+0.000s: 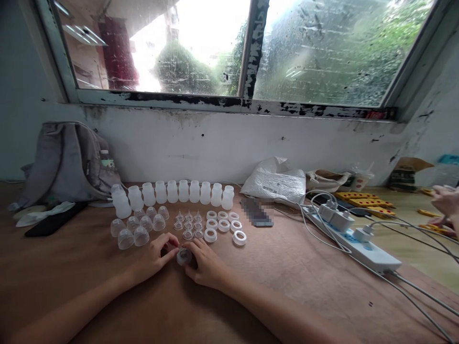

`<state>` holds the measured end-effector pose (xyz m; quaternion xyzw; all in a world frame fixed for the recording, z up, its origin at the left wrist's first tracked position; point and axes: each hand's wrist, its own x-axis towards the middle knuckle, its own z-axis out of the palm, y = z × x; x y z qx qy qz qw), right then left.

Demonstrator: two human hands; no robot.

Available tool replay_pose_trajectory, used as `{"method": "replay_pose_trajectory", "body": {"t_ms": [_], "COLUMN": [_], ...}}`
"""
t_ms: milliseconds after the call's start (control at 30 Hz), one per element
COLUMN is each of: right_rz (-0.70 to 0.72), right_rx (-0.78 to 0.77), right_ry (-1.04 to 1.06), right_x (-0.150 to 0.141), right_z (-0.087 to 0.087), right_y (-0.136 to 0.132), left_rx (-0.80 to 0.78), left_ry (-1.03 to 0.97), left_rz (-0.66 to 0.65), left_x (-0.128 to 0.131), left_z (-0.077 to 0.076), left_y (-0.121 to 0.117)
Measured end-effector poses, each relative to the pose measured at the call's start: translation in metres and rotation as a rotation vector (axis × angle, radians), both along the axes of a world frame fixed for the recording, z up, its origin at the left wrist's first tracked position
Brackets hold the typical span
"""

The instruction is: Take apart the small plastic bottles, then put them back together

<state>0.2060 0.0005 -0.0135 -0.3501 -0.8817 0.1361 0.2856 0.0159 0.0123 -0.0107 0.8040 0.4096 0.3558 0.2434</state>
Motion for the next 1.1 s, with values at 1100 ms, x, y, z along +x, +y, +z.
{"method": "replay_pose_trajectory", "body": {"t_ms": [1100], "right_rz": [0.041], "right_rx": [-0.046], "right_ry": [0.037], "right_x": [-0.005], "right_z": [0.003], "right_y": [-0.002], "left_rx": [0.274], "left_ry": [0.125], "left_rz": [-0.032], "left_x": [0.009], "left_z": [-0.001], "left_y": [-0.008]}}
